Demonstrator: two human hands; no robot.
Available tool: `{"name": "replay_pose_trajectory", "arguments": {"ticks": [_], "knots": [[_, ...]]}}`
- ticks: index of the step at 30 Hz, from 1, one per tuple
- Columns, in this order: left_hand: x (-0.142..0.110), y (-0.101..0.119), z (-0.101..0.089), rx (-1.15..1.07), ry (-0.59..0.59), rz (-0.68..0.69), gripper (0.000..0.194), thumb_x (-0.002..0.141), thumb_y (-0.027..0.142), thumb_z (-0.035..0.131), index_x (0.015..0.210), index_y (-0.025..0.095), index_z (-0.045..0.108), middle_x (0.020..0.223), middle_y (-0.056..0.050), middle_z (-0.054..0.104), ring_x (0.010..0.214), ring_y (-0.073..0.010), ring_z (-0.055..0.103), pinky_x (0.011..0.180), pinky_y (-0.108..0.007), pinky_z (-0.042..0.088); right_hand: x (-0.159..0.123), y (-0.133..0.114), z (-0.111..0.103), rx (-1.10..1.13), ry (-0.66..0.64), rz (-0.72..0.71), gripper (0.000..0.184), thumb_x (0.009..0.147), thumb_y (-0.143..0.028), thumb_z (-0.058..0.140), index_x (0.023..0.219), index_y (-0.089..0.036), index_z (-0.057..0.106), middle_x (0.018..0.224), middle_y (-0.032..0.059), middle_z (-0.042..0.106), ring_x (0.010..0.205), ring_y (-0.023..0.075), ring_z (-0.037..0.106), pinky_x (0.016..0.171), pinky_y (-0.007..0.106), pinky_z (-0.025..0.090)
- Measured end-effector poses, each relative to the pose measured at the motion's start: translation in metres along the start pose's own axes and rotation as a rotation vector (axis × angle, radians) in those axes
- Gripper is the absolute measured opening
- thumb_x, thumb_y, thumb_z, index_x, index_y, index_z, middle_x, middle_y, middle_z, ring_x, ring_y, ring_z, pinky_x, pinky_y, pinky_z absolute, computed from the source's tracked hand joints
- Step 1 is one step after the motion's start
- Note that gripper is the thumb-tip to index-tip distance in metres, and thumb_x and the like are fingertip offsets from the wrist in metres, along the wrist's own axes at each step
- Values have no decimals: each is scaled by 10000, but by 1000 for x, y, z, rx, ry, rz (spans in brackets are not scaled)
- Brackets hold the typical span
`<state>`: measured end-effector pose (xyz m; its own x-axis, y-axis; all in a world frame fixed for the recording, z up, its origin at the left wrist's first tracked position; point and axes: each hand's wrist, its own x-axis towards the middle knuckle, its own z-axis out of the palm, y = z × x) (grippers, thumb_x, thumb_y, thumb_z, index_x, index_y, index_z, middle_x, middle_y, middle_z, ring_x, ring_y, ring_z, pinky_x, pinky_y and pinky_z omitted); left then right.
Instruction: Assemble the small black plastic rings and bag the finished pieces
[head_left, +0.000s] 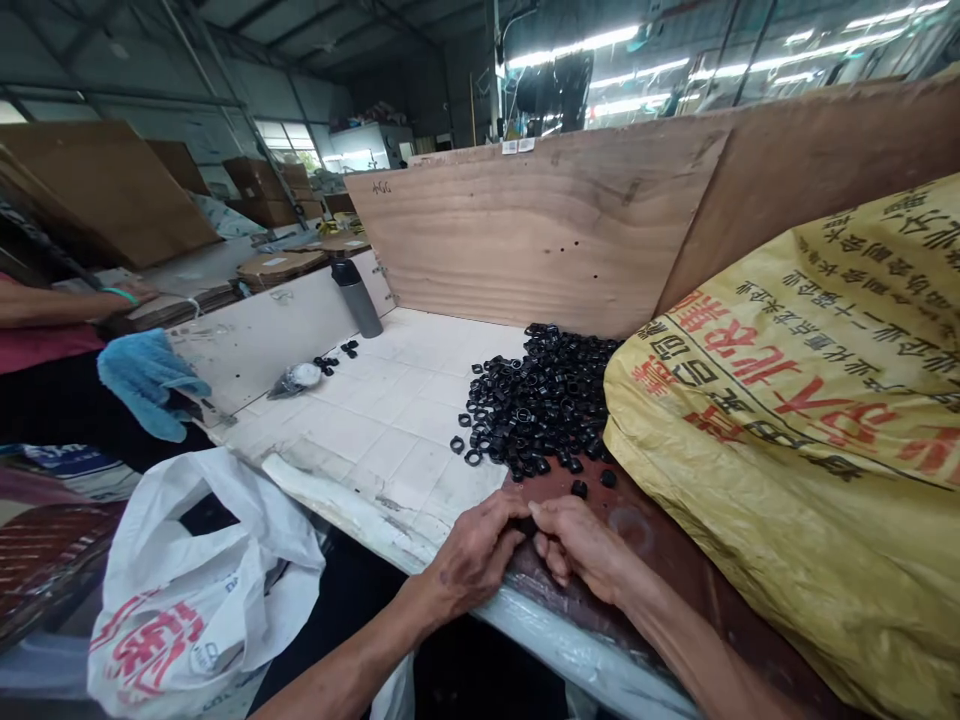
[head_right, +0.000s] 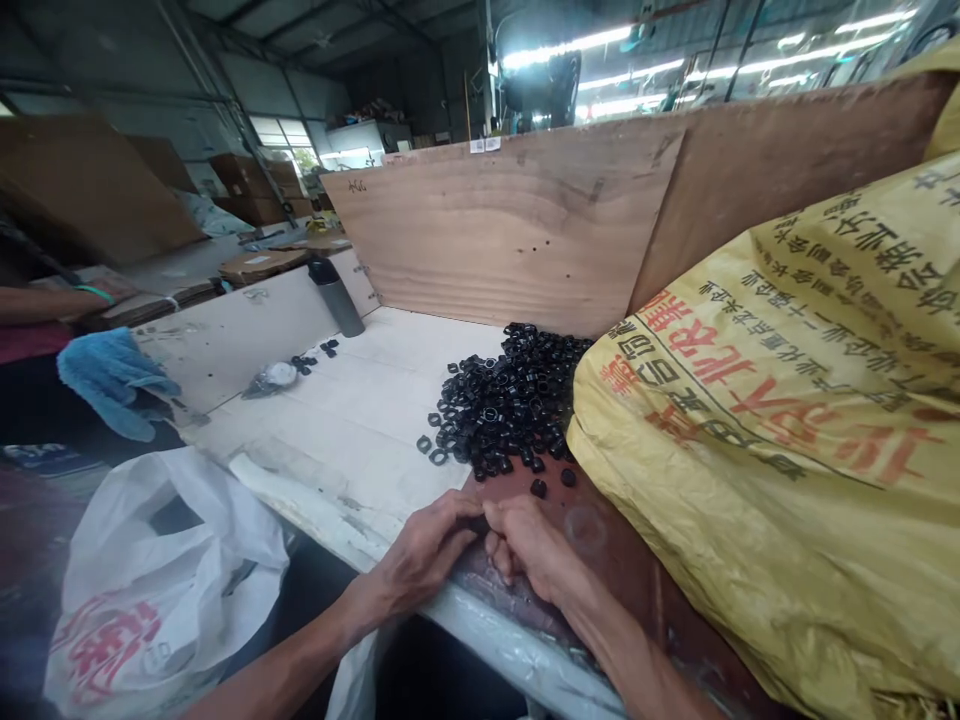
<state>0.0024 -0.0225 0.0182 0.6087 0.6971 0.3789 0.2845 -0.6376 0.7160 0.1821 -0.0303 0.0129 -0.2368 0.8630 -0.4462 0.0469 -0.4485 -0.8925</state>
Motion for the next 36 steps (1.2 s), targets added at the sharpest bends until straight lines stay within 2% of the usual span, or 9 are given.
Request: {"name": "replay_pose_trajectory", "arguments": {"ticks": [4,8,10,13,17,21,25,30,36], "knots": [[0,10,-18,-101,-117,-178,73,880,233,605,895,196,665,949,-50,682,913,-197,653,859,-332,536,-8,-12,-12,-643,253,-184,462,910,-443,510,522,-196,465,493,4,512,477,129,477,508,270,296],[6,-32,-40,164,436,-481,234,878,390,593,927,166,636,1088,-113,623,1045,-274,623,920,-449,528,-14,-19,-26,-935,678,-290,132,806,-266,663,801,-186,558,753,38,603,686,187,579,614,280,360],[12,-59,-43,374,483,-534,534,747,442,727,1157,135,575,1292,-180,529,1255,-375,498,1033,-563,442,-14,-15,-29,-1000,745,-333,267,750,-214,712,961,-167,555,917,85,592,797,221,605,662,289,401],[22,-80,-31,453,293,-374,876,696,517,766,1384,133,383,1403,-214,449,1356,-410,398,1096,-617,359,-8,-7,-27,-1022,708,-411,379,735,-160,716,1060,-162,522,1028,119,546,868,241,606,731,311,449],[28,-67,8,480,206,-174,933,764,516,727,1450,113,241,1439,-259,395,1376,-416,373,1102,-627,345,1,1,-26,-1014,654,-501,302,772,-62,614,1028,-170,497,1027,123,538,884,241,591,750,329,474],[26,-50,36,458,175,-151,949,774,438,741,1466,105,183,1448,-265,363,1397,-436,333,1111,-636,337,0,0,-31,-1029,592,-566,297,762,22,505,981,-179,489,979,95,544,880,216,575,778,320,471],[17,-39,33,387,160,-194,1014,711,426,796,1462,139,179,1478,-244,305,1410,-434,307,1107,-615,359,-7,-4,-37,-1045,565,-541,225,771,4,511,866,-199,493,902,60,537,782,185,539,703,293,425],[2,-27,10,388,328,-286,536,753,320,764,1187,168,488,1240,-129,484,1216,-326,493,1008,-518,464,-5,-3,-38,-980,473,-556,188,771,-84,612,757,-212,475,810,22,515,724,166,502,660,286,368],[-1,-28,7,355,246,-304,167,829,199,676,990,221,637,948,-37,576,919,-227,581,831,-402,520,3,0,-24,-937,363,-615,243,718,-45,646,742,-208,468,737,-21,492,685,147,483,617,263,334]]}}
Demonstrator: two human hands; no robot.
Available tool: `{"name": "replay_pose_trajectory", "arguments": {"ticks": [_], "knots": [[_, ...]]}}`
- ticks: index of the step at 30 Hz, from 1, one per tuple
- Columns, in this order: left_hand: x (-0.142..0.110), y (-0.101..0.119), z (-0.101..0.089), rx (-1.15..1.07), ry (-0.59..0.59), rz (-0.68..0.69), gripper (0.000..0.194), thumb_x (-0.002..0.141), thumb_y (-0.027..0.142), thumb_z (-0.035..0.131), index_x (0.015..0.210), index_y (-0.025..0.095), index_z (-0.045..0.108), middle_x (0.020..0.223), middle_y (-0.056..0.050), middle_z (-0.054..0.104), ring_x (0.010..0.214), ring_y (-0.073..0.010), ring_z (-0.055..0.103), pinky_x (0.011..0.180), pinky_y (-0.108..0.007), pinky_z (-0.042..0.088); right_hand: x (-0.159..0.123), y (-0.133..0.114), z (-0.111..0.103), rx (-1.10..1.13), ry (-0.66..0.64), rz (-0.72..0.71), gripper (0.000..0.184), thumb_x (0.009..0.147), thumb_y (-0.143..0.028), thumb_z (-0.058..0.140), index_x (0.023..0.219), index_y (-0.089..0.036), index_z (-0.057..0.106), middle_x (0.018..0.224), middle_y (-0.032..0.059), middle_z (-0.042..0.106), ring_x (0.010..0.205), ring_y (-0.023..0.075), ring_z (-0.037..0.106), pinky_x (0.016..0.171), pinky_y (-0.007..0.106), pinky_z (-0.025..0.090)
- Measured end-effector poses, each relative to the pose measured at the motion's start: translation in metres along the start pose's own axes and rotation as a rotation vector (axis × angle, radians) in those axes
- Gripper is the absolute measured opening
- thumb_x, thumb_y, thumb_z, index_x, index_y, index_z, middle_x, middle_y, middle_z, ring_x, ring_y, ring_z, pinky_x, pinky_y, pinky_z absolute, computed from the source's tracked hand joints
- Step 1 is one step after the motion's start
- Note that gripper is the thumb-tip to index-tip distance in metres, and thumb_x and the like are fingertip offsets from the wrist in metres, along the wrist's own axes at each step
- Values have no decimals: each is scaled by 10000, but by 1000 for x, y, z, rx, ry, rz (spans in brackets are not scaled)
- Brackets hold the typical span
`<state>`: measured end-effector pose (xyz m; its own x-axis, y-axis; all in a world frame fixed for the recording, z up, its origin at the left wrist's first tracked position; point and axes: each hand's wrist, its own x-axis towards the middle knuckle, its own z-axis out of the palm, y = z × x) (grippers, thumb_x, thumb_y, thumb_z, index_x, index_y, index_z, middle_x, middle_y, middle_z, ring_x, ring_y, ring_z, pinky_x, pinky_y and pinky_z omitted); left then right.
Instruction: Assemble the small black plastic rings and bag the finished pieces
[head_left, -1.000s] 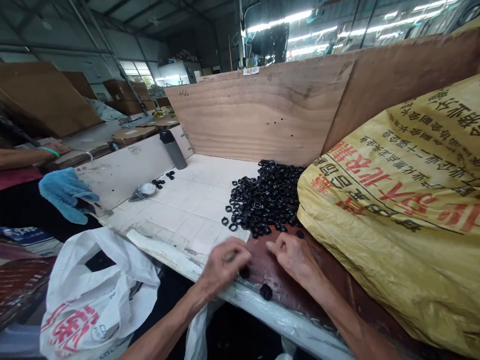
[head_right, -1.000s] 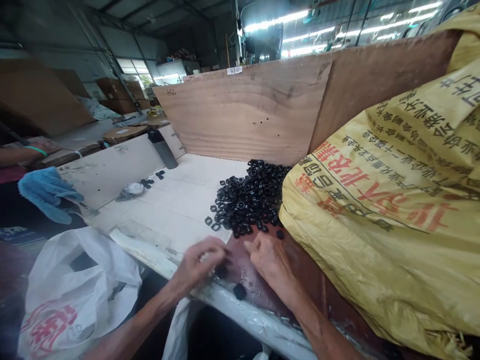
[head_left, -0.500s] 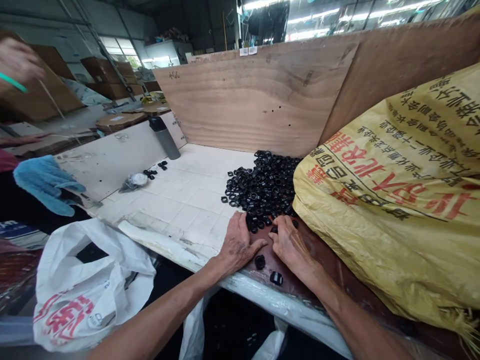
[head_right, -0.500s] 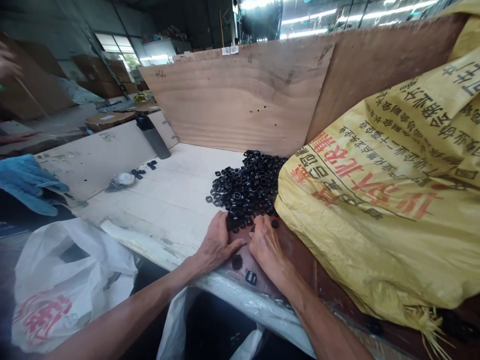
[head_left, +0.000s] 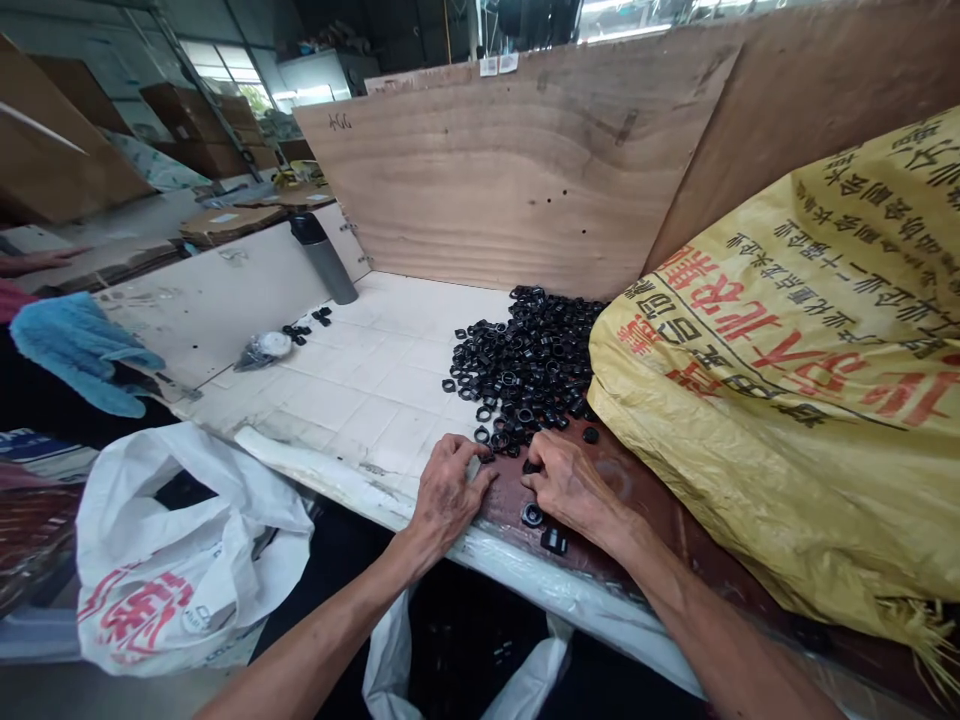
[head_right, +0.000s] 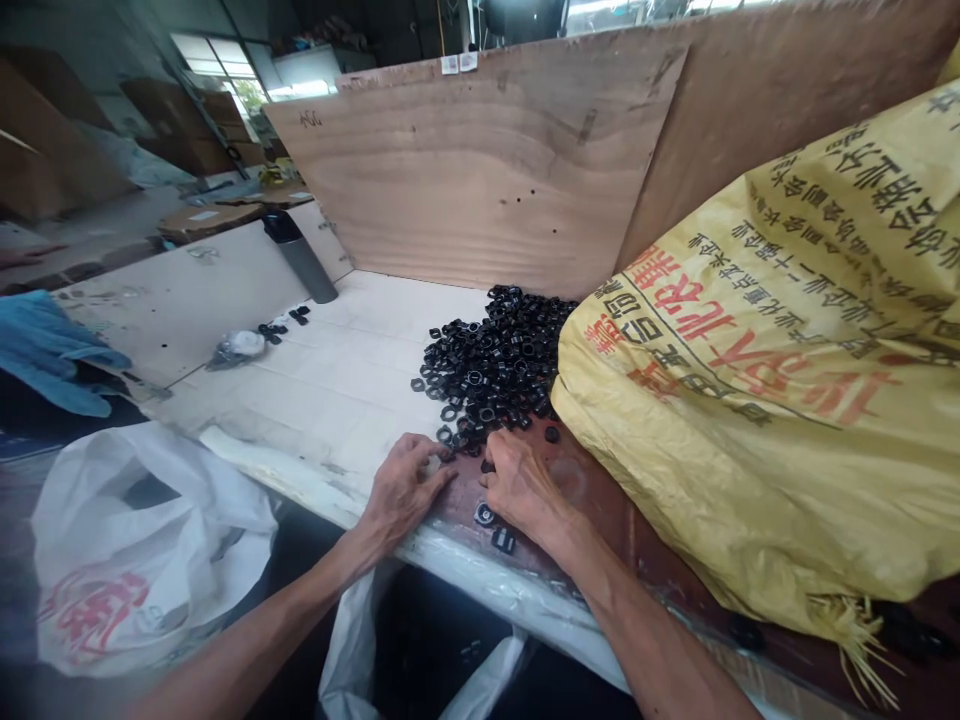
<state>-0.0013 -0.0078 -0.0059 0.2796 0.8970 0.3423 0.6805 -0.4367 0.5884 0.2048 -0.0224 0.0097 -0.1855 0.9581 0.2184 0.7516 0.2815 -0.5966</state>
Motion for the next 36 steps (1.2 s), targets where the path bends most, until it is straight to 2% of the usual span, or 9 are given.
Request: {"name": "replay_pose_trajectory", "arguments": {"ticks": [3,8,12,14,18,22,27,31,36], "knots": [[2,-1,4,-14,-32,56,74,842,175,653,900,219,664,975,-46,610,943,-229,577,844,-406,512,1,-4,1,91,-29,-34,228,723,-43,669,833,-197,543,784,-22,517,702,140,493,631,252,352],[0,1,3,-94,-66,120,126,827,106,614,888,213,638,1007,-49,651,970,-226,573,861,-403,506,2,-3,-2,151,-109,-43,189,757,-75,690,895,-187,624,848,-7,541,691,126,507,629,247,381],[-1,1,2,-87,-88,83,293,799,111,642,1068,219,594,991,-47,641,959,-239,572,848,-403,504,1,-1,-2,163,-145,-25,218,759,-45,658,927,-181,629,892,11,563,700,130,525,632,250,403],[0,1,3,-74,-101,88,360,805,132,652,1145,218,569,1024,-59,631,979,-249,567,859,-411,502,2,0,-2,156,-156,-37,176,776,-43,635,887,-180,625,884,12,559,712,134,531,638,252,404],[1,-1,4,-82,-117,124,240,833,155,639,1062,216,598,1018,-66,624,971,-245,571,875,-416,500,2,-2,-2,112,-147,-50,156,789,-26,596,805,-181,598,865,12,555,759,145,542,672,259,401],[2,0,2,-113,-107,122,233,828,149,639,1047,219,600,1003,-60,624,971,-240,575,861,-404,508,1,-9,-3,85,-142,-77,282,749,-28,632,974,-194,596,927,18,567,772,153,536,674,259,401],[2,3,-1,-121,-98,95,223,824,151,650,1034,215,608,964,-49,637,944,-231,595,850,-395,512,0,-12,-1,49,-119,-93,155,786,-57,613,831,-196,562,869,17,568,760,159,535,661,262,387],[0,5,-3,-245,-82,54,225,833,146,639,1046,212,608,986,-38,627,850,-173,634,774,-323,550,0,-11,0,171,-79,-57,107,819,-111,624,875,-197,595,828,12,617,723,161,567,663,268,423],[0,1,-5,-487,-114,60,264,841,149,627,1097,214,632,1069,-57,586,906,-159,643,764,-291,590,2,-15,0,330,-35,-116,192,866,-130,594,1013,-211,687,971,49,681,897,198,637,810,314,487]]}}
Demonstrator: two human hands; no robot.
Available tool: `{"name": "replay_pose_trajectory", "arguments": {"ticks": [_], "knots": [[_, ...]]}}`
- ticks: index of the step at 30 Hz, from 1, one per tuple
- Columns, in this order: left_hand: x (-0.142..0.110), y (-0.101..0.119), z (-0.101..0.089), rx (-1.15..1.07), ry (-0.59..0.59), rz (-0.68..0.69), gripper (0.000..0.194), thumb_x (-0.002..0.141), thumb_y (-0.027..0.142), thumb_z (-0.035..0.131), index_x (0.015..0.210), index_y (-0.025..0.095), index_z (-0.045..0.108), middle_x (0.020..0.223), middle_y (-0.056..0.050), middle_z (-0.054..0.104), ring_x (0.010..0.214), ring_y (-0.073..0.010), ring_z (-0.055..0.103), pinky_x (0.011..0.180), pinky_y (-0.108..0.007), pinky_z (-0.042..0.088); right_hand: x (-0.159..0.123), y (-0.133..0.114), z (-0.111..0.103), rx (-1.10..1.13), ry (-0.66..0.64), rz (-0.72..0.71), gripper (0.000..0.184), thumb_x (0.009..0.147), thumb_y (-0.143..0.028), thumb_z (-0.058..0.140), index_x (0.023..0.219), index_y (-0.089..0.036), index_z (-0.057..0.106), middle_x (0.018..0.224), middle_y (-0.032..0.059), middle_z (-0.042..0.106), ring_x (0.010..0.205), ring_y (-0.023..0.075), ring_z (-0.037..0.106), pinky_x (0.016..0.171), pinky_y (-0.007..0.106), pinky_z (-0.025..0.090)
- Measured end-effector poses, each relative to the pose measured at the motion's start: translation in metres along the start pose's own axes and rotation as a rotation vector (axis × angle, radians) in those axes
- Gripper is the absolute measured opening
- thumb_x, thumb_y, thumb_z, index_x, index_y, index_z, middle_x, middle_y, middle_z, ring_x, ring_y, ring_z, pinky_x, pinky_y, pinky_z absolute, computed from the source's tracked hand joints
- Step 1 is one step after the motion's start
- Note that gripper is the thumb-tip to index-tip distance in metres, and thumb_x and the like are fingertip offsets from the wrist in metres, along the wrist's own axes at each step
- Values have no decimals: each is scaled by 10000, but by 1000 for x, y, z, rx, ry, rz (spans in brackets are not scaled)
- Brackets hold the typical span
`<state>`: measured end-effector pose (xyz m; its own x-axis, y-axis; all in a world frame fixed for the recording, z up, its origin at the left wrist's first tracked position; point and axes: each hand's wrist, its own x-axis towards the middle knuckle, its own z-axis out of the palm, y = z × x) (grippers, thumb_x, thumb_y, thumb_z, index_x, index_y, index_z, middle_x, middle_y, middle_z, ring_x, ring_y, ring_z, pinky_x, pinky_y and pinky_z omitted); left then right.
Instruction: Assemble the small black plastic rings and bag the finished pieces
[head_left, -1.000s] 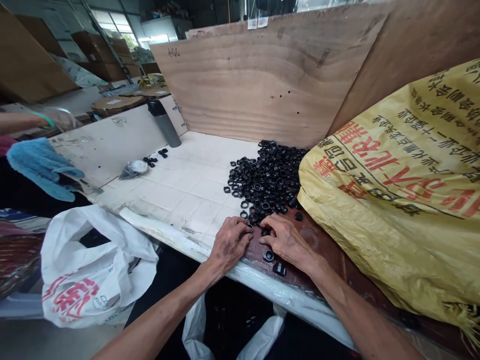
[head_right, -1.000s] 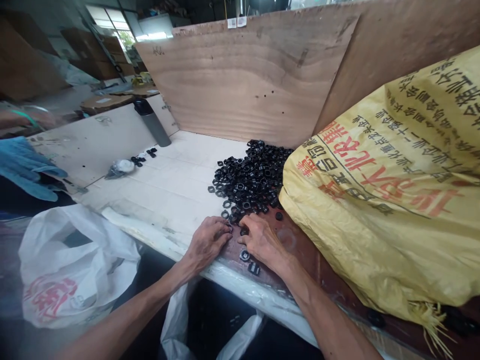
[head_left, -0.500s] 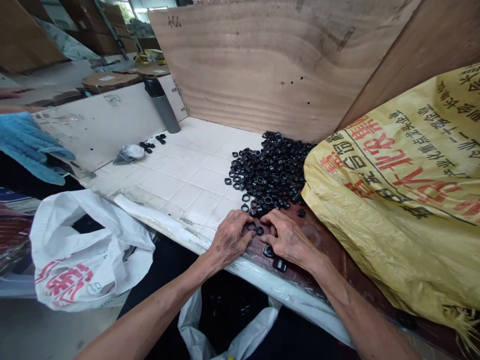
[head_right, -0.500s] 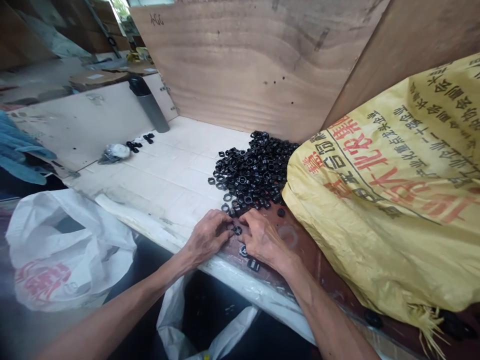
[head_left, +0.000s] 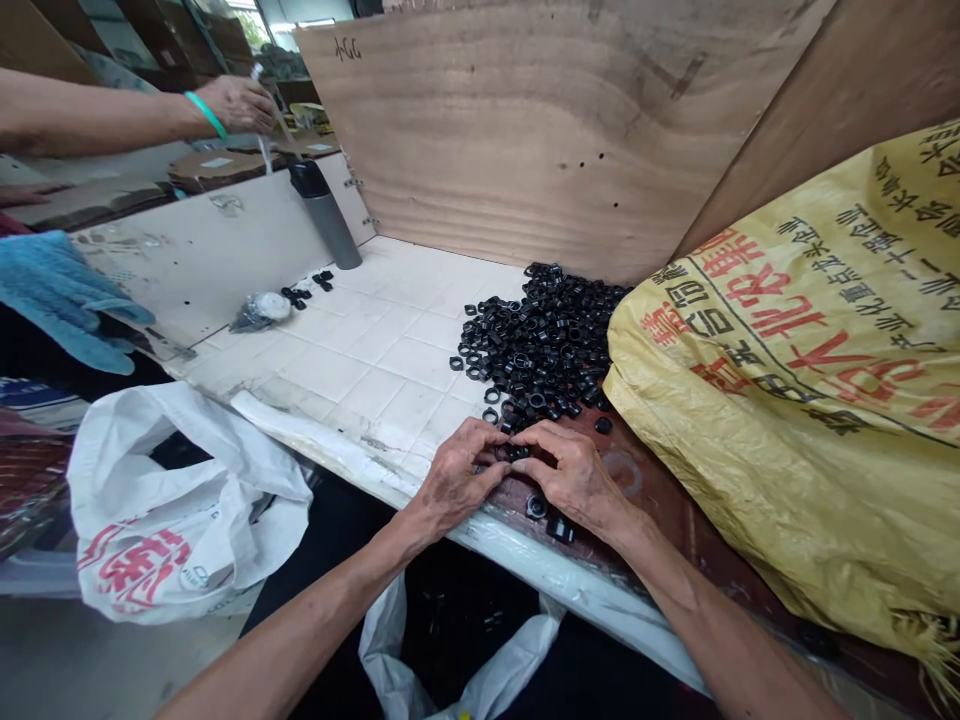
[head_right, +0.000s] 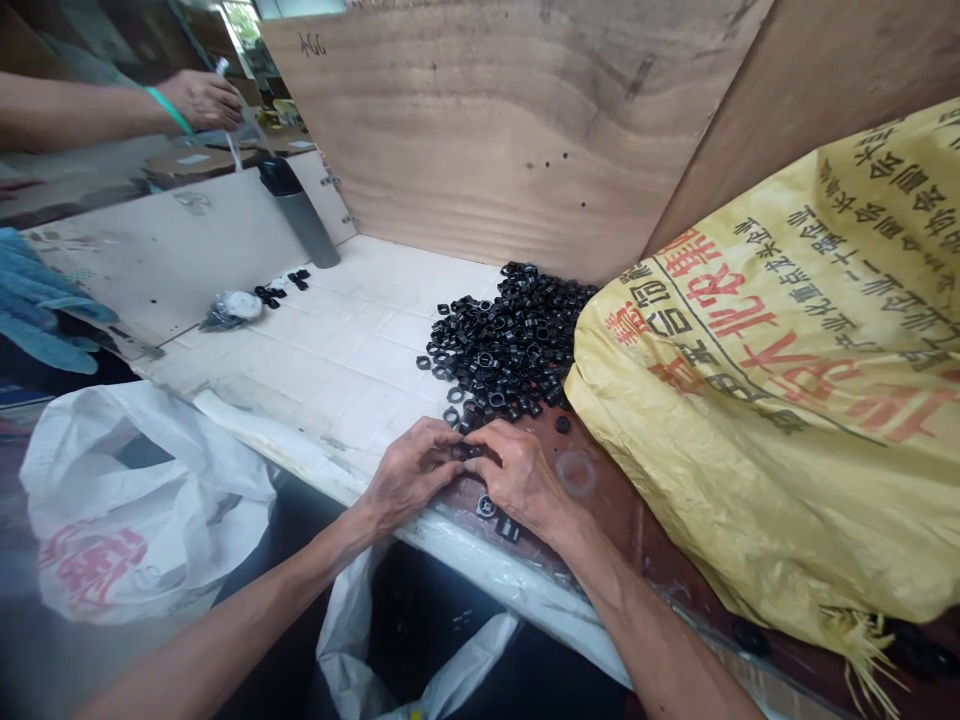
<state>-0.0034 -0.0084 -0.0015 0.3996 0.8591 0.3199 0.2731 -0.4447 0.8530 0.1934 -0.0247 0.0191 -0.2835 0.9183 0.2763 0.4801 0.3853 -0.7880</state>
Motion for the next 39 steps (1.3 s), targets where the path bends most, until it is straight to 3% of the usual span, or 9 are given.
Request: {"name": "replay_pose_trajectory", "arguments": {"ticks": [4,9,14,17,22,27,32,36,39], "knots": [[0,-1,-3,-119,1,-56,252,844,192,639,1096,208,650,1114,-67,597,908,-160,651,778,-304,593,0,-1,2,36,0,-26,237,892,-147,583,1087,-216,700,1023,58,679,930,196,645,832,315,503],[0,2,-3,-337,-7,-299,277,814,235,698,1066,174,599,1025,-59,656,855,-161,677,815,-322,578,-1,-1,4,2,42,67,131,867,-184,648,997,-204,651,900,28,662,791,175,630,735,288,500],[2,5,-3,-522,-2,-381,326,778,237,747,1053,171,583,1010,-38,636,824,-127,654,761,-251,541,1,-5,1,36,39,-33,155,894,-153,610,1021,-204,684,974,54,660,912,194,631,826,312,499],[2,6,-5,-556,3,-359,319,778,221,755,1059,171,611,1034,-42,631,817,-117,638,746,-233,521,2,-8,0,50,64,-45,184,904,-146,596,1047,-206,694,1003,58,660,926,195,634,840,320,502],[1,8,-7,-548,2,-308,257,811,231,734,1048,165,660,1061,-69,662,932,-171,654,881,-303,522,0,-10,-1,9,87,-9,128,872,-151,633,972,-202,694,923,45,661,851,194,638,803,322,507],[1,6,-7,-423,15,-238,260,807,246,739,1053,174,693,1094,-82,681,1048,-217,638,968,-350,510,-1,-8,3,28,92,-16,132,878,-162,625,989,-202,688,956,46,668,874,187,646,806,301,509],[1,13,-7,-482,27,-254,264,798,285,752,1027,160,708,1030,-79,691,963,-202,661,910,-330,533,-3,-10,8,-17,125,13,98,912,-238,601,989,-196,642,846,29,669,747,177,642,702,283,509],[0,13,-7,-490,46,-193,247,797,294,760,1002,160,725,1031,-90,687,968,-201,656,890,-314,526,-5,-3,16,-58,167,-34,143,962,-306,548,905,-209,636,629,-19,626,527,142,607,521,234,477],[0,11,-8,-494,50,-135,249,791,289,771,1004,165,736,1051,-104,677,992,-211,651,891,-322,525,-2,7,23,-103,206,-131,146,958,-322,567,888,-213,634,644,-15,647,495,131,613,488,212,485]]}}
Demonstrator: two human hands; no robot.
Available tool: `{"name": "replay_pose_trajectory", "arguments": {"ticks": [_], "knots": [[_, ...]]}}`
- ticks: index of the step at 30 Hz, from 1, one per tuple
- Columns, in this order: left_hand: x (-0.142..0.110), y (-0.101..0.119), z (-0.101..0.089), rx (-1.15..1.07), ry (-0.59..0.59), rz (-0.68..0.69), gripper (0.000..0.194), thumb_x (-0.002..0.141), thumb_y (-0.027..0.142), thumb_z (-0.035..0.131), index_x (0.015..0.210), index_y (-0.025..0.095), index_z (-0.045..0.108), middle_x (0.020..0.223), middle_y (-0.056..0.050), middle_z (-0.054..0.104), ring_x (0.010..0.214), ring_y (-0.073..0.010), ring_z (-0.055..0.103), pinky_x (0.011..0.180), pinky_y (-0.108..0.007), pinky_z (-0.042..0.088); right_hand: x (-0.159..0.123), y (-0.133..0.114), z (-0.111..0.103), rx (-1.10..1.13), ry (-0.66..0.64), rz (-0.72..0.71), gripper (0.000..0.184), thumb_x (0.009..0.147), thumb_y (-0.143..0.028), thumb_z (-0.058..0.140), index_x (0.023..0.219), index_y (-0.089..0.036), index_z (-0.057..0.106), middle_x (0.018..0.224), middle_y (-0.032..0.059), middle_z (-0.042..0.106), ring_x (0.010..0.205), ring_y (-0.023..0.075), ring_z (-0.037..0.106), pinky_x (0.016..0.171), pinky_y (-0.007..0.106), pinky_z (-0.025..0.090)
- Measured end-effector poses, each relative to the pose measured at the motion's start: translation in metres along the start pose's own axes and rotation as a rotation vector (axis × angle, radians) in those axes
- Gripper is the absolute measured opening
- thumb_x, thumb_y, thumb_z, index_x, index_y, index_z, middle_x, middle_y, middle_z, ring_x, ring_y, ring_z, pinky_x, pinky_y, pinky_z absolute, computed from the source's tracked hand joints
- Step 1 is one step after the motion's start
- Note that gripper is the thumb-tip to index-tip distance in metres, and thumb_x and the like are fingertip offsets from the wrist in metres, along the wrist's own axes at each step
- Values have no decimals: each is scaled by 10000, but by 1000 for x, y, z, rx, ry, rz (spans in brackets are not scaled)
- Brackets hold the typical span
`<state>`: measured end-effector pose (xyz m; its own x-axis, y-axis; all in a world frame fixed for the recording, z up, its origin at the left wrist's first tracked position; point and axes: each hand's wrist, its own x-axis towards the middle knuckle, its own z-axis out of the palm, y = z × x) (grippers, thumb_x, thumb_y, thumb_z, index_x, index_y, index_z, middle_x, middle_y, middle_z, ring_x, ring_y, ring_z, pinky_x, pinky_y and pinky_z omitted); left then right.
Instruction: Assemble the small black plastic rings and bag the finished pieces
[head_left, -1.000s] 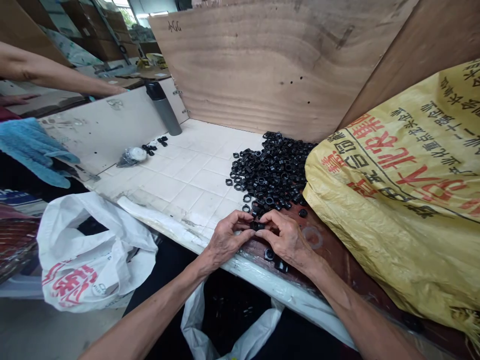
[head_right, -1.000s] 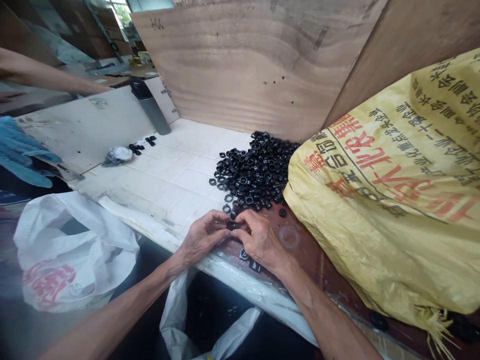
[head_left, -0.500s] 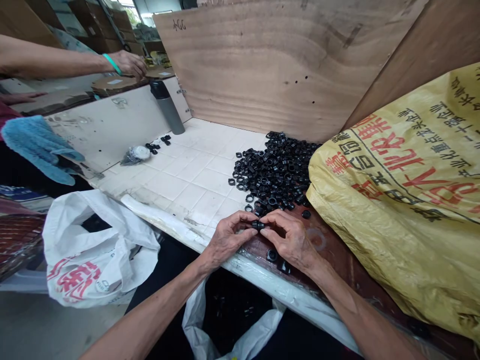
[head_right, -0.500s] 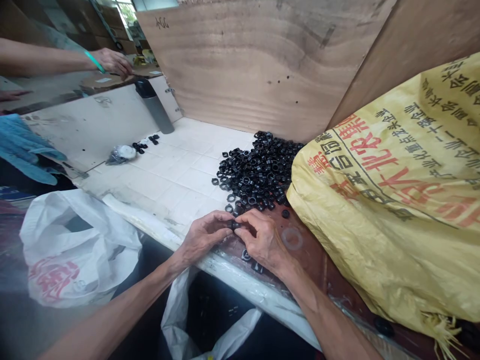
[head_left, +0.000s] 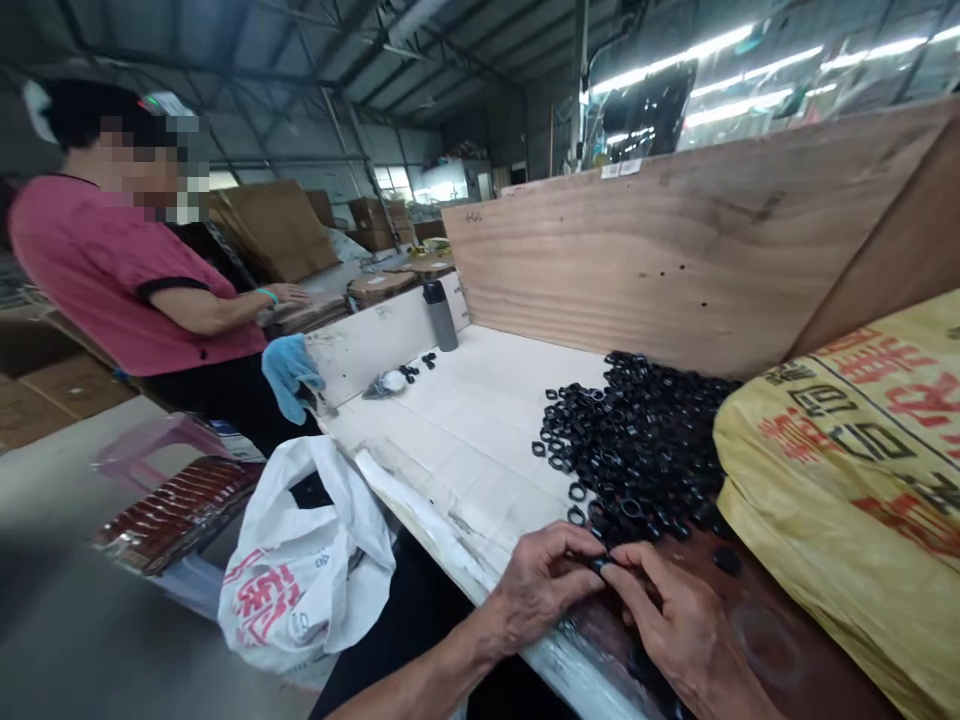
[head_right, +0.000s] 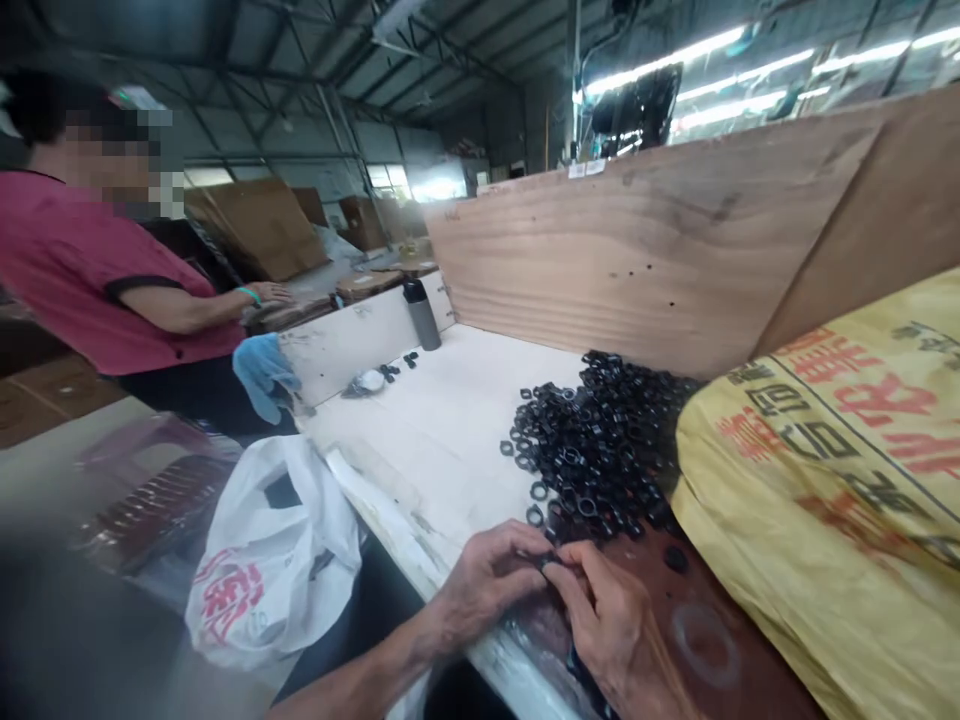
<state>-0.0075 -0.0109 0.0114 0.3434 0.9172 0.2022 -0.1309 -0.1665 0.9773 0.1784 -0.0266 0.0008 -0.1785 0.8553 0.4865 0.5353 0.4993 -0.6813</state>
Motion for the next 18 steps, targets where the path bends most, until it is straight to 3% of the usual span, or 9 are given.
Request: {"name": "replay_pose_trajectory", "arguments": {"ticks": [4,6,11,13,15,18], "knots": [[-1,1,0,-36,26,-3,254,772,279,792,995,166,744,1056,-109,671,996,-211,648,901,-323,517,1,4,1,-21,67,-127,151,954,-331,566,1000,-210,645,845,51,712,714,178,702,653,232,557],[-1,-1,0,-46,31,3,248,774,273,791,994,168,745,1045,-107,678,982,-208,650,895,-321,517,1,4,-1,-6,49,-119,182,953,-357,560,1015,-210,649,875,63,720,755,189,711,691,240,566],[-2,-6,-1,101,26,146,233,802,230,754,1027,173,738,1032,-110,697,974,-216,659,884,-335,523,-1,5,2,69,-168,200,331,989,-464,457,856,-214,628,485,-37,592,428,144,609,455,194,494],[-2,-5,-1,156,29,189,230,806,214,742,1032,172,733,1021,-108,703,971,-216,660,886,-338,522,-2,7,6,89,-205,250,424,1011,-484,380,762,-218,595,435,-45,548,388,140,585,440,195,481],[-1,-2,0,163,33,174,222,804,218,740,1021,168,731,1009,-103,706,960,-212,659,878,-331,523,-3,8,10,53,-138,211,449,1012,-486,373,721,-218,586,489,-23,591,434,146,615,481,203,499],[-1,3,2,99,43,60,195,806,234,739,986,160,728,1001,-93,699,948,-202,655,862,-313,525,-2,3,10,-17,72,78,323,986,-454,466,905,-200,650,687,25,691,589,169,681,563,220,535]]}}
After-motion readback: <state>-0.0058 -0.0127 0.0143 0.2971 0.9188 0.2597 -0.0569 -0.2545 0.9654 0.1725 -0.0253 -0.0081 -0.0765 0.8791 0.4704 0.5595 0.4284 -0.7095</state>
